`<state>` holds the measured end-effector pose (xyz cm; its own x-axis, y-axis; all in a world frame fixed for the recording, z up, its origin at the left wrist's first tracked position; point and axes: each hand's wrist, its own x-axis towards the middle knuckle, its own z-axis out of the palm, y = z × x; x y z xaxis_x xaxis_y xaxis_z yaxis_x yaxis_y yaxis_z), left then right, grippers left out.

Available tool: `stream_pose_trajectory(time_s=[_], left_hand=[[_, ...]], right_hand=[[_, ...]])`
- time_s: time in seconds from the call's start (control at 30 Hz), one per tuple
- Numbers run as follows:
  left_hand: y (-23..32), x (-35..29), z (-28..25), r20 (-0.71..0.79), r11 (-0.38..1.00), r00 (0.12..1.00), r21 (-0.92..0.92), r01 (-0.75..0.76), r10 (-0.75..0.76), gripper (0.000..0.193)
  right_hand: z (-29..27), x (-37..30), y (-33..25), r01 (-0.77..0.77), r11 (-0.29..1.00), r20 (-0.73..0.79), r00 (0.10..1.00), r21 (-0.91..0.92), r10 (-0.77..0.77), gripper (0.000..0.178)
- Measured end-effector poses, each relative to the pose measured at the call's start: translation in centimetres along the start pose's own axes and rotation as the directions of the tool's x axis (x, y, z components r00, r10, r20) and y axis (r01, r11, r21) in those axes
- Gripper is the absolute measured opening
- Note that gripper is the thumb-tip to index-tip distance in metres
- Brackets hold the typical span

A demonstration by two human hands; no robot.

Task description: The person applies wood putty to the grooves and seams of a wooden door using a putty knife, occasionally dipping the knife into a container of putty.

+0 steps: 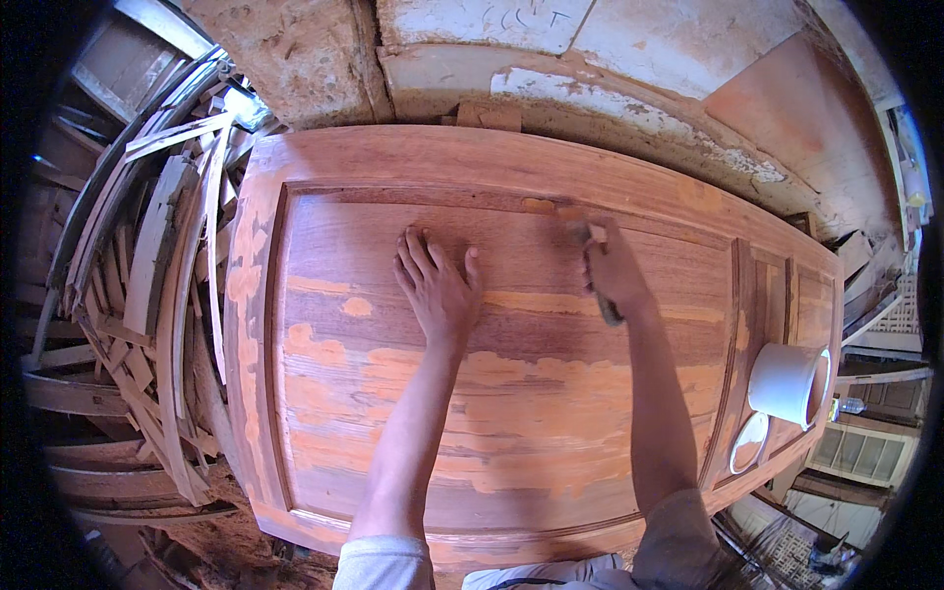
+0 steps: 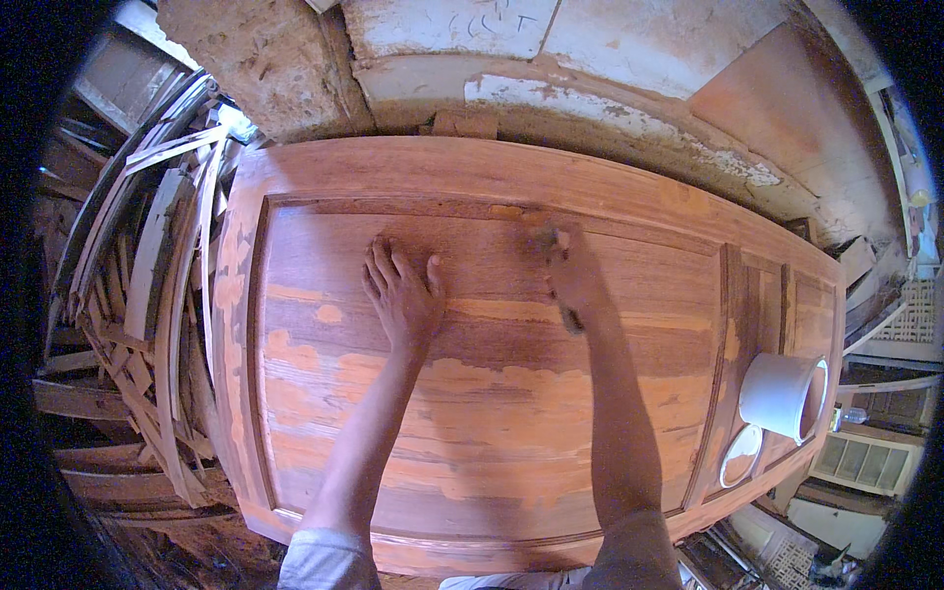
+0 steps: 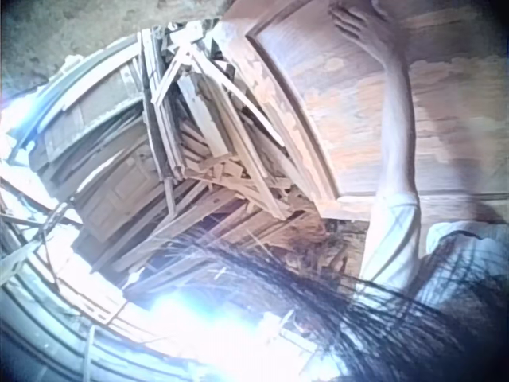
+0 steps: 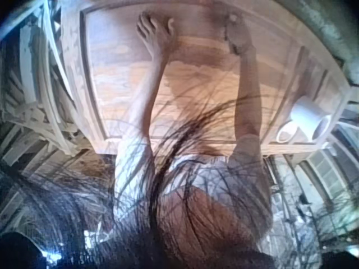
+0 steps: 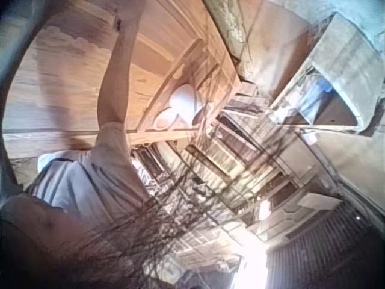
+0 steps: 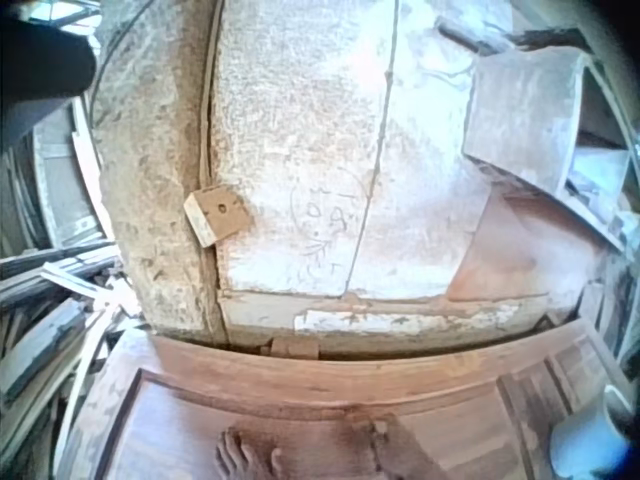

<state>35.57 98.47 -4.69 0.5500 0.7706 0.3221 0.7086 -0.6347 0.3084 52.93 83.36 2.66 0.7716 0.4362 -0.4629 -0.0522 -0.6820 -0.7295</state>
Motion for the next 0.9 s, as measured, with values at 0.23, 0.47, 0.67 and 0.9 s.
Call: stream_pose_trajectory(time_s=[0.23, 0.47, 0.67, 0.9], left_hand=[[-0.1, 0.0, 0.0, 0.002, 1.000, 1.000, 0.016, -0.014, 0.014, 0.065], [0.3, 0.1, 0.0, 0.008, 1.000, 1.000, -0.004, -0.001, 0.001, 0.066], [-0.3, 0.1, 0.0, 0.005, 1.000, 1.000, 0.007, -0.011, 0.011, 0.064], [0.6, 0.0, 0.0, 0.024, 1.000, 1.000, 0.017, -0.016, 0.016, 0.065]], right_hand=[[5.0, 0.1, -0.5, 0.256, 0.908, -0.072, 0.953, -0.332, -0.295, 0.035], [5.7, 0.2, -1.1, 0.233, 0.882, -0.038, 0.962, -0.408, -0.272, 0.040], [7.3, 0.3, -2.9, 0.090, 0.859, -0.144, 0.972, -0.504, -0.187, 0.033], [7.0, 1.6, -3.0, 0.179, 0.841, -0.120, 0.954, -0.510, -0.275, 0.033]])
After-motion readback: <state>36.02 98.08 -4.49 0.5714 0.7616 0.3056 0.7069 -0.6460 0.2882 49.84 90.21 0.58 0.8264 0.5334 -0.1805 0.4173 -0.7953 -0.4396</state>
